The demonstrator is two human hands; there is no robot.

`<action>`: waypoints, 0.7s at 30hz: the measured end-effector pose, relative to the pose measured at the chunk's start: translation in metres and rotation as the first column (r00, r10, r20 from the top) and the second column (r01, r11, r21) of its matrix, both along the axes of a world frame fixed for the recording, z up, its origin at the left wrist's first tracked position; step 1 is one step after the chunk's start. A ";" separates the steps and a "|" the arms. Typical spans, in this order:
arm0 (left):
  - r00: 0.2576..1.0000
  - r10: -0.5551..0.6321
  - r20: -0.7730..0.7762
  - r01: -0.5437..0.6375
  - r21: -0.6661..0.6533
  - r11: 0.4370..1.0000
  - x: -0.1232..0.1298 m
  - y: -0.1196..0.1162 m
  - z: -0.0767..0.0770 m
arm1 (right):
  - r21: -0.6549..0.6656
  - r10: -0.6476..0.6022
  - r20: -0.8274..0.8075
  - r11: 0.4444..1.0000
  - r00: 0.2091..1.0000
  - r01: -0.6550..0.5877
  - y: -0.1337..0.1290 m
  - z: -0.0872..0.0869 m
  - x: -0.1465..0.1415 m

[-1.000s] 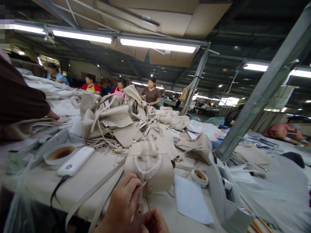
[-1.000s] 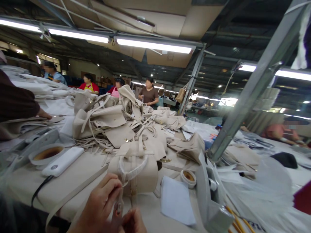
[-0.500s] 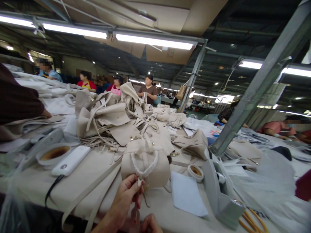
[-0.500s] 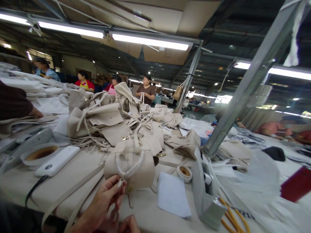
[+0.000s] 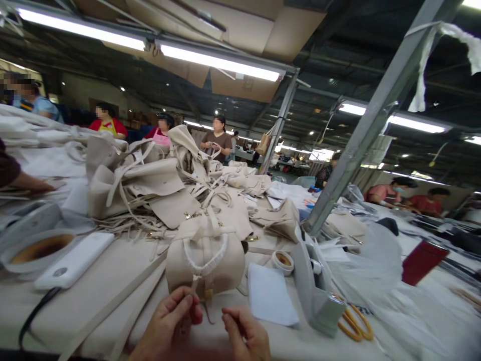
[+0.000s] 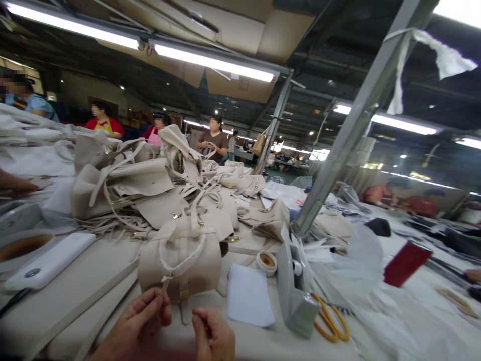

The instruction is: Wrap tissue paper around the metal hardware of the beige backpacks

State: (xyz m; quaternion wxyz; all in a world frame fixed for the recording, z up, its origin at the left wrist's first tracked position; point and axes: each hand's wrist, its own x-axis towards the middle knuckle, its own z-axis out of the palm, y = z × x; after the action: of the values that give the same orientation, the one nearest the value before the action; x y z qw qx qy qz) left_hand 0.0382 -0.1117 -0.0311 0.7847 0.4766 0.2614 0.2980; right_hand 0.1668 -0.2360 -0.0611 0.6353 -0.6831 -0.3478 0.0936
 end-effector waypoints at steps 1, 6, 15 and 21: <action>1.000 0.031 0.002 -0.031 0.007 1.000 -0.002 0.003 0.002 | -0.011 -0.006 0.088 1.000 0.996 0.007 0.000 0.004 0.007; 0.948 0.295 0.121 -0.289 -0.065 0.955 -0.006 0.049 0.034 | -0.065 -0.015 0.439 0.997 0.898 0.048 0.001 0.013 0.027; 0.950 0.295 -0.099 -0.304 -0.098 0.948 -0.008 0.057 0.025 | -0.305 -0.082 0.724 0.853 0.685 0.424 -0.021 -0.014 0.087; 0.949 0.304 -0.088 -0.309 -0.050 0.950 -0.014 0.050 0.027 | -0.395 0.125 0.838 0.810 0.530 0.433 -0.034 -0.028 0.094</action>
State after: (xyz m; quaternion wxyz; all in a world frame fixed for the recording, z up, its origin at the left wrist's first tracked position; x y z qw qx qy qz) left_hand 0.0244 -0.0614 -0.0041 0.7326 0.4166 0.3723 0.3887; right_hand 0.2604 -0.2700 -0.0889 0.1663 -0.8264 -0.4973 -0.2049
